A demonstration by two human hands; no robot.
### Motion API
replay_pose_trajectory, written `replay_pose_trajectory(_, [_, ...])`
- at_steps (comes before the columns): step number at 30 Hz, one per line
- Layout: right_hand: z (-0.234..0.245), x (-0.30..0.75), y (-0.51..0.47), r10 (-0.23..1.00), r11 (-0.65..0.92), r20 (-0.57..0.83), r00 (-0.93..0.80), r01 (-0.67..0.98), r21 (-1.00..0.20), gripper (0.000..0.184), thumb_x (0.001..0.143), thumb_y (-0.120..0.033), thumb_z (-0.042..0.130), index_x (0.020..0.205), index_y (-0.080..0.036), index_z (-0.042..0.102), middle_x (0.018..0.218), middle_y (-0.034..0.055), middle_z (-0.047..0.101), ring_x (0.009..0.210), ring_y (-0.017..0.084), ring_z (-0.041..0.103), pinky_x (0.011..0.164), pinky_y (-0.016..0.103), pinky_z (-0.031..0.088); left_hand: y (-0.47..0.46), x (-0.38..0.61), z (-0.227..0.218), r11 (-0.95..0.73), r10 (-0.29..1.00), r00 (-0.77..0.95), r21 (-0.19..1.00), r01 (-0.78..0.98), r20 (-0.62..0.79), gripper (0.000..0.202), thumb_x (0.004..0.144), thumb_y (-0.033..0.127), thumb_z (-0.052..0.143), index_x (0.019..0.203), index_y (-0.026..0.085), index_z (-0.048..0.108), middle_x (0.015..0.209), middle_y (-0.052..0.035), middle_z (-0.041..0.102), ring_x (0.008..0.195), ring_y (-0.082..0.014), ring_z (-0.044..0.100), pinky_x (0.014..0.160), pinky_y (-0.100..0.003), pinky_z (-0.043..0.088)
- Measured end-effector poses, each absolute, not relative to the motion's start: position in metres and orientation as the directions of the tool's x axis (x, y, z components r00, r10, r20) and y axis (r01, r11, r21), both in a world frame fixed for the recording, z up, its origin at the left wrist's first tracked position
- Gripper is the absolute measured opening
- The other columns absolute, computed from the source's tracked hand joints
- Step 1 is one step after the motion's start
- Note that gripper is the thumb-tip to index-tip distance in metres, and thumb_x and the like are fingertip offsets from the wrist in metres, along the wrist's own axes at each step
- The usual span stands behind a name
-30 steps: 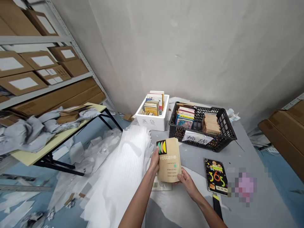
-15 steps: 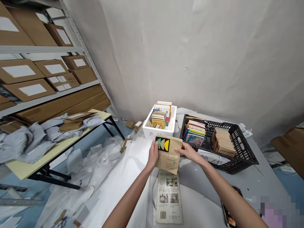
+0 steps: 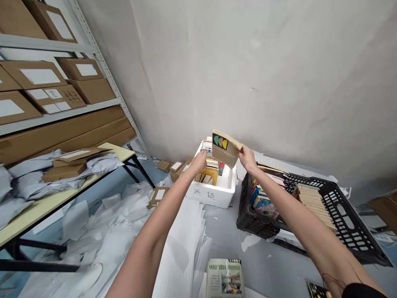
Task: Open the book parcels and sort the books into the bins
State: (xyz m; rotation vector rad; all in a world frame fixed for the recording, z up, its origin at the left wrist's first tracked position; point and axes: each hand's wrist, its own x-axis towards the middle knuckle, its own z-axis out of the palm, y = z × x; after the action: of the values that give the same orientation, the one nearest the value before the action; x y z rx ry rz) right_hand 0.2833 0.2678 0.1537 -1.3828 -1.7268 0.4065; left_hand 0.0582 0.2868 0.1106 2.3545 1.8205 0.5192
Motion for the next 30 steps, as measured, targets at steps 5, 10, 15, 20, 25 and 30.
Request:
replay_pose_trajectory(5, [0.129, 0.285, 0.301, 0.916, 0.314, 0.401, -0.021, 0.659, -0.683, 0.035, 0.075, -0.019, 0.043, 0.101, -0.019, 0.066, 0.082, 0.0061, 0.069, 0.077, 0.022, 0.057, 0.071, 0.031, 0.042, 0.307, 0.059, 0.043, -0.34, 0.939, 0.343, 0.171, 0.925, 0.011, 0.056, 0.079, 0.013, 0.05, 0.135, 0.014, 0.047, 0.143, -0.0139, 0.048, 0.133, -0.0249, 0.042, 0.109, -0.039, 0.032])
replay_pose_trajectory(10, [0.107, 0.285, 0.319, 0.929, 0.306, 0.367, -0.053, 0.669, -0.678, 0.035, 0.073, -0.017, 0.043, 0.1, -0.018, 0.065, 0.083, 0.006, 0.067, 0.076, 0.022, 0.056, 0.07, 0.03, 0.04, 0.313, 0.057, 0.017, -0.368, 0.929, 0.371, 0.076, 0.927, -0.019, 0.065, 0.08, 0.027, 0.056, 0.14, 0.011, 0.037, 0.145, -0.0194, 0.042, 0.134, -0.031, 0.037, 0.108, -0.047, 0.028])
replay_pose_trajectory(15, [0.093, 0.287, 0.329, 0.92, 0.349, 0.382, -0.094, 0.642, -0.683, 0.032, 0.074, -0.021, 0.045, 0.098, -0.018, 0.066, 0.08, 0.0046, 0.065, 0.074, 0.021, 0.056, 0.07, 0.03, 0.041, 0.309, 0.043, 0.015, -0.422, 0.906, 0.422, -0.001, 0.906, 0.032, 0.046, 0.084, 0.024, 0.049, 0.128, 0.012, 0.05, 0.126, -0.0187, 0.054, 0.12, -0.0311, 0.046, 0.099, -0.045, 0.033])
replay_pose_trajectory(20, [0.087, 0.284, 0.333, 0.91, 0.402, 0.379, -0.171, 0.589, -0.701, 0.032, 0.077, -0.027, 0.048, 0.102, -0.019, 0.066, 0.082, 0.0029, 0.066, 0.075, 0.02, 0.056, 0.072, 0.031, 0.043, 0.316, 0.038, 0.013, -0.451, 0.891, 0.451, -0.022, 0.892, 0.048, 0.031, 0.084, 0.022, 0.046, 0.112, 0.02, 0.06, 0.116, -0.0141, 0.056, 0.117, -0.0286, 0.047, 0.098, -0.045, 0.031])
replay_pose_trajectory(25, [0.079, 0.269, 0.339, 0.9, 0.436, 0.31, -0.308, 0.586, -0.683, 0.034, 0.08, -0.029, 0.048, 0.108, -0.021, 0.065, 0.086, 0.0025, 0.067, 0.08, 0.02, 0.058, 0.077, 0.031, 0.045, 0.323, 0.037, 0.012, -0.434, 0.901, 0.434, 0.008, 0.901, 0.017, 0.032, 0.083, 0.02, 0.047, 0.113, 0.022, 0.059, 0.113, -0.0145, 0.058, 0.11, -0.0296, 0.053, 0.093, -0.048, 0.036])
replay_pose_trajectory(30, [0.055, 0.247, 0.354, 0.94, 0.312, 0.147, -0.307, 0.604, -0.734, 0.029, 0.08, -0.028, 0.049, 0.103, -0.02, 0.065, 0.089, 0.0026, 0.068, 0.087, 0.022, 0.059, 0.082, 0.034, 0.047, 0.319, 0.025, 0.019, -0.415, 0.91, 0.415, 0.04, 0.909, 0.013, 0.034, 0.086, 0.018, 0.045, 0.118, 0.023, 0.055, 0.111, -0.012, 0.06, 0.105, -0.0263, 0.057, 0.09, -0.042, 0.042])
